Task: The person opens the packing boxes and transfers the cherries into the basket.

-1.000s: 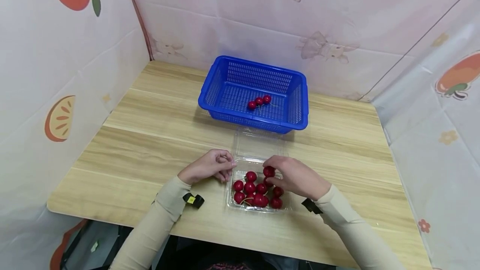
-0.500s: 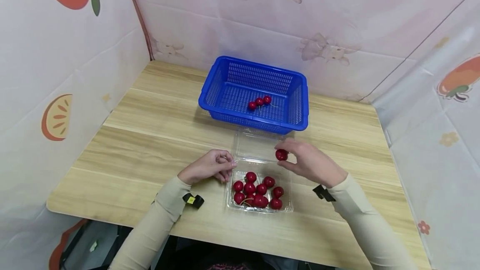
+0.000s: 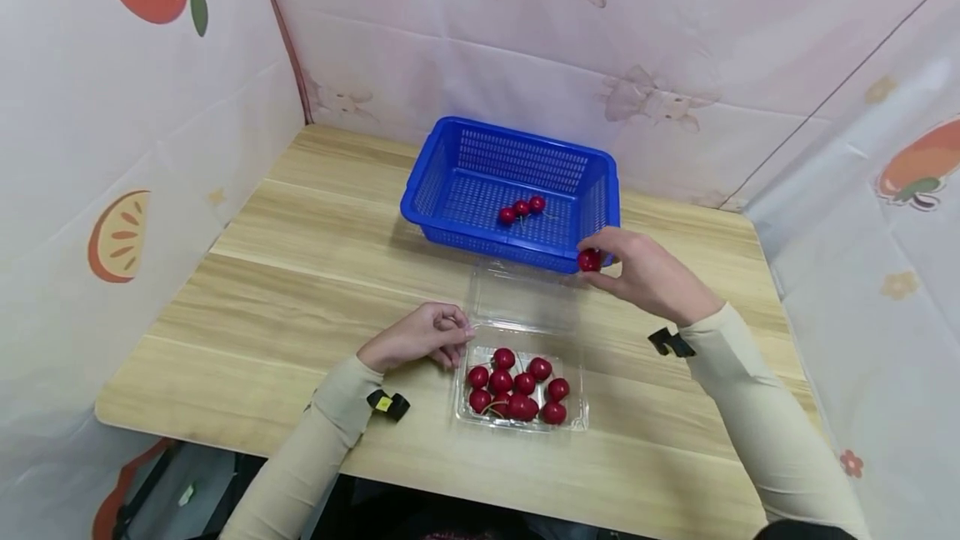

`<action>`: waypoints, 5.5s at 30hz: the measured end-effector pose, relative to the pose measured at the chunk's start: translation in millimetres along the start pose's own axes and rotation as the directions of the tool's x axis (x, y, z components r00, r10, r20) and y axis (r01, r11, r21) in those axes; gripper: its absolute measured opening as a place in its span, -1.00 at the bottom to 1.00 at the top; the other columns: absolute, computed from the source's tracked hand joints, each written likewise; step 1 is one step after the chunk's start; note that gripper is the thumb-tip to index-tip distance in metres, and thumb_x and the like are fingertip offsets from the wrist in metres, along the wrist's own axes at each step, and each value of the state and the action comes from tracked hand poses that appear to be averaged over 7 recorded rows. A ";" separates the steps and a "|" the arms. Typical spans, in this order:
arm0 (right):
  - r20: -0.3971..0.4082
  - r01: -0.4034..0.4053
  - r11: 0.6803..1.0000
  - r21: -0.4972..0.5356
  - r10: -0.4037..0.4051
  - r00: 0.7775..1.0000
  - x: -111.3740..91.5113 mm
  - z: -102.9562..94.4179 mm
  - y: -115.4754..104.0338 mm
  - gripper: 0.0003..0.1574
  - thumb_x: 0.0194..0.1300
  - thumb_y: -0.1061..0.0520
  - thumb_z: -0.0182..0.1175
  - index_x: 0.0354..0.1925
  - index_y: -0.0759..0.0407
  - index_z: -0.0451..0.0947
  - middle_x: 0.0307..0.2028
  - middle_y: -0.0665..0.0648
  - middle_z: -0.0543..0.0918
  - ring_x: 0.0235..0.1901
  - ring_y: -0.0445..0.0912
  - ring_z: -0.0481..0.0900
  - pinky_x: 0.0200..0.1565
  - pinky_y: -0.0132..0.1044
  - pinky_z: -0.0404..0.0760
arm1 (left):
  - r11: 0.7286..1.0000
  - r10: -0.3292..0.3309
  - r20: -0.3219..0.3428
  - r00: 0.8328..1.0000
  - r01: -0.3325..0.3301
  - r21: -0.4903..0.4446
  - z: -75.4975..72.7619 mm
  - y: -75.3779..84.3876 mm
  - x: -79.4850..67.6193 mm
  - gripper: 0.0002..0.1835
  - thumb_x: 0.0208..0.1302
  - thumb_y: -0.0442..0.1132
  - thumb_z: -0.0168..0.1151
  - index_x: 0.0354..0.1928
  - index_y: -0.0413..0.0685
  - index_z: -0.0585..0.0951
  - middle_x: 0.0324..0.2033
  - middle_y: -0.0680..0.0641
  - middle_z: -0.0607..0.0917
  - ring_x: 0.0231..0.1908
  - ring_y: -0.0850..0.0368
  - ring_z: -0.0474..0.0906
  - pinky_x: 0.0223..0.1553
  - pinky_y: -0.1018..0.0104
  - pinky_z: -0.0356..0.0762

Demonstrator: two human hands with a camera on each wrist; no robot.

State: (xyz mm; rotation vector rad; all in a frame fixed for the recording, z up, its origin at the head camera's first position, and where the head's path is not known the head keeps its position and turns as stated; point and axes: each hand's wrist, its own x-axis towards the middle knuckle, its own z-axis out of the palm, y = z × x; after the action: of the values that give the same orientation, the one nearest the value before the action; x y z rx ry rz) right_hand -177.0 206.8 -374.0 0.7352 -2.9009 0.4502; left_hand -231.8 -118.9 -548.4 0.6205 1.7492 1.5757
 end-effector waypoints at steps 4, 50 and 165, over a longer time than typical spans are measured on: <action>0.005 -0.003 1.000 -0.011 0.003 1.000 8.7 -8.6 7.6 -0.60 0.30 0.17 0.44 0.06 0.27 0.66 -0.07 0.18 0.77 -0.15 0.00 0.71 -0.06 -0.05 0.77 | 1.000 -0.006 -0.005 1.000 0.006 -0.001 1.7 0.0 0.2 -0.77 0.48 -0.20 0.25 -0.05 -0.25 0.55 -0.41 -0.05 0.74 -0.47 0.13 0.70 -0.39 0.29 0.79; 0.192 -0.012 0.984 -0.177 0.046 0.980 160.8 14.6 71.4 -0.65 0.39 0.26 0.27 0.10 0.35 0.61 0.01 0.34 0.67 0.04 0.19 0.59 0.17 0.12 0.63 | 1.000 0.012 -0.007 1.000 -0.012 0.016 -0.9 -6.5 1.2 -0.71 0.48 -0.12 0.27 -0.02 -0.23 0.58 -0.40 -0.06 0.74 -0.46 0.13 0.70 -0.38 0.28 0.79; 0.356 0.249 0.964 -0.090 -0.203 0.912 -42.1 121.9 -30.2 -0.73 0.16 0.24 0.48 -0.14 0.07 0.73 -0.29 -0.02 0.72 -0.30 -0.20 0.63 -0.18 -0.29 0.75 | 1.000 -0.027 -0.051 0.998 0.027 0.000 11.8 -2.0 5.2 -0.68 0.49 -0.15 0.25 0.01 -0.31 0.55 -0.44 -0.02 0.72 -0.50 0.15 0.67 -0.43 0.34 0.76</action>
State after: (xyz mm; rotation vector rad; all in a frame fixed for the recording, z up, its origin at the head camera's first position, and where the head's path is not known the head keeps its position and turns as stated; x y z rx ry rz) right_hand -130.3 162.3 -489.6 1.2220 -3.0596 0.1064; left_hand -226.0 -107.7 -551.5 0.5597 1.7880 1.5855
